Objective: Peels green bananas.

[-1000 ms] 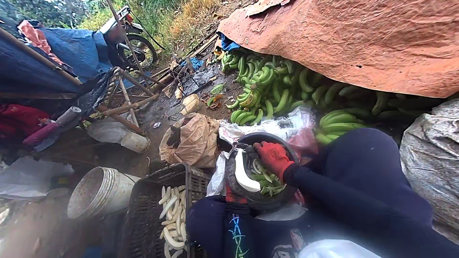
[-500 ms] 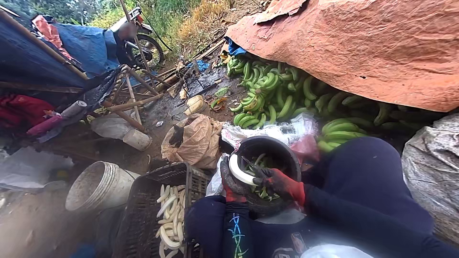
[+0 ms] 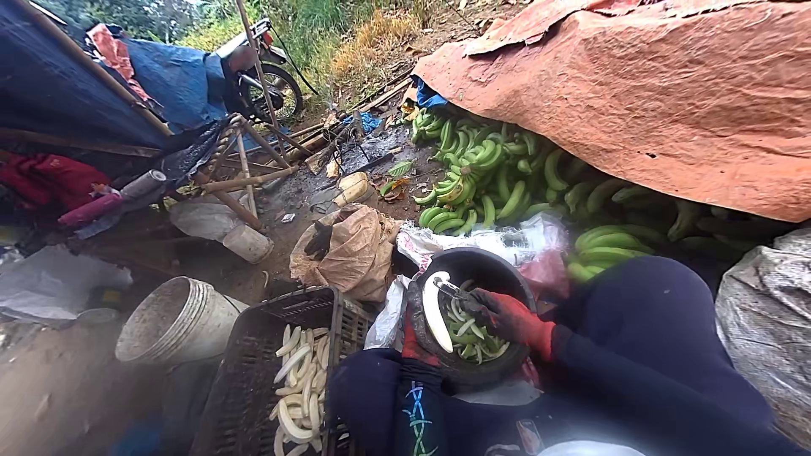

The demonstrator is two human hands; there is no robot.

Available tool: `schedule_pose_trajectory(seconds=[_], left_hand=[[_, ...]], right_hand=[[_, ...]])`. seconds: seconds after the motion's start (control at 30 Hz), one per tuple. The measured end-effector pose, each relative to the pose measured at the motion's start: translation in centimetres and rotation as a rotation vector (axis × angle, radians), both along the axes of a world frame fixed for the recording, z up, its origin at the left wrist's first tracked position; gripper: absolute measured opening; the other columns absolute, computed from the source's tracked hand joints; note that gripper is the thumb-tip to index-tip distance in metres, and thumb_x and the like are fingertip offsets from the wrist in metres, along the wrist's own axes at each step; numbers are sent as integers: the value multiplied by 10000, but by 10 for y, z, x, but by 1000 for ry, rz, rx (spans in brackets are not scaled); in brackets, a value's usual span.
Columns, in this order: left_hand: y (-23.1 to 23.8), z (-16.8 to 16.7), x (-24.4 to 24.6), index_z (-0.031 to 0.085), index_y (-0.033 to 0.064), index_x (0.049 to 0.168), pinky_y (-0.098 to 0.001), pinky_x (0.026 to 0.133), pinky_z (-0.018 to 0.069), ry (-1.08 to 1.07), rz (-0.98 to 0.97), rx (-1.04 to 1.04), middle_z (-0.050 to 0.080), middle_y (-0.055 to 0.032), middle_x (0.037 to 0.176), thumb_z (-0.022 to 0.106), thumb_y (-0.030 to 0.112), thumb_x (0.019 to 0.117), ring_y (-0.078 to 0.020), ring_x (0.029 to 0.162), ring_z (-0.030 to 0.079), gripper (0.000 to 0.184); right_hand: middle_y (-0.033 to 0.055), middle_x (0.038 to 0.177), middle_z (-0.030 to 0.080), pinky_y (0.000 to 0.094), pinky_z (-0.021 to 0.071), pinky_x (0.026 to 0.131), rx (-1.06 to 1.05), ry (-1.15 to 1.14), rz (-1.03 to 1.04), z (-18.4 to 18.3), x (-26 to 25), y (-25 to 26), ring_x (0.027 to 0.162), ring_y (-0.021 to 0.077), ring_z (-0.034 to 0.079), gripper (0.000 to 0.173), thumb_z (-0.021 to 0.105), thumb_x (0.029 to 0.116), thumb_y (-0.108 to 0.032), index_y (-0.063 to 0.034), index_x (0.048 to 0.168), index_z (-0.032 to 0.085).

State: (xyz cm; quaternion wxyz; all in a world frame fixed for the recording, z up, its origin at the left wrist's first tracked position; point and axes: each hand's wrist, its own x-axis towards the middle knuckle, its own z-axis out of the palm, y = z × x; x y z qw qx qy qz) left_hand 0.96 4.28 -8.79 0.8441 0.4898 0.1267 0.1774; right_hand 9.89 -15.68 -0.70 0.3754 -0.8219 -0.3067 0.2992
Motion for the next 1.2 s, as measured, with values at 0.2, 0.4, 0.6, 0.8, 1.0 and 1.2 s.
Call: schedule_pose_trajectory(seconds=[0.2, 0.4, 0.6, 0.8, 1.0, 1.2], left_hand=[[-2, 6, -2, 456, 43, 1437, -317, 977, 526, 25, 130, -54, 609, -119, 1292, 257, 286, 1122, -138, 1156, 607, 445], [-62, 138, 13, 536, 74, 1286, -235, 768, 525, 483, 328, -227, 623, -56, 995, 139, 237, 1134, -83, 836, 608, 455], [-60, 118, -1, 546, 42, 1249, -257, 738, 527, 363, 258, 0, 639, -73, 1000, 104, 353, 1120, -89, 851, 612, 556], [-29, 71, 1, 324, -106, 1513, -360, 1175, 347, 506, 205, 594, 443, -290, 1504, 480, 119, 1060, -281, 1395, 460, 529], [-38, 92, -7, 208, -82, 1563, -376, 1206, 303, 580, -44, 744, 377, -280, 1559, 803, 67, 843, -290, 1452, 397, 946], [-38, 94, -11, 260, -62, 1557, -388, 1199, 326, 589, -82, 809, 433, -260, 1530, 821, 171, 853, -283, 1430, 433, 930]], right_hand=[[210, 1203, 675, 597, 484, 986, -88, -7, -5, 6, 1, 0, 1138, 370, 656, 456, 408, 1106, -395, -65, 1376, 570], [217, 1134, 669, 584, 495, 950, -144, 30, 67, 3, -21, 16, 1081, 375, 656, 468, 570, 1049, -420, -32, 1311, 573], [228, 1240, 662, 590, 476, 1008, -78, -22, -64, 7, -5, 0, 1168, 377, 646, 487, 371, 1114, -392, -40, 1401, 548], [230, 1211, 678, 609, 478, 988, -140, -111, 12, 26, 11, -4, 1153, 395, 653, 372, 440, 1107, -284, -45, 1340, 604], [232, 1294, 655, 621, 468, 1003, -205, -231, 165, 33, 22, -8, 1205, 413, 632, 357, 539, 1051, -192, -64, 1376, 609], [254, 1297, 637, 631, 489, 943, -351, -338, 96, 44, 27, 3, 1183, 452, 632, 387, 533, 1044, -192, -94, 1416, 578]])
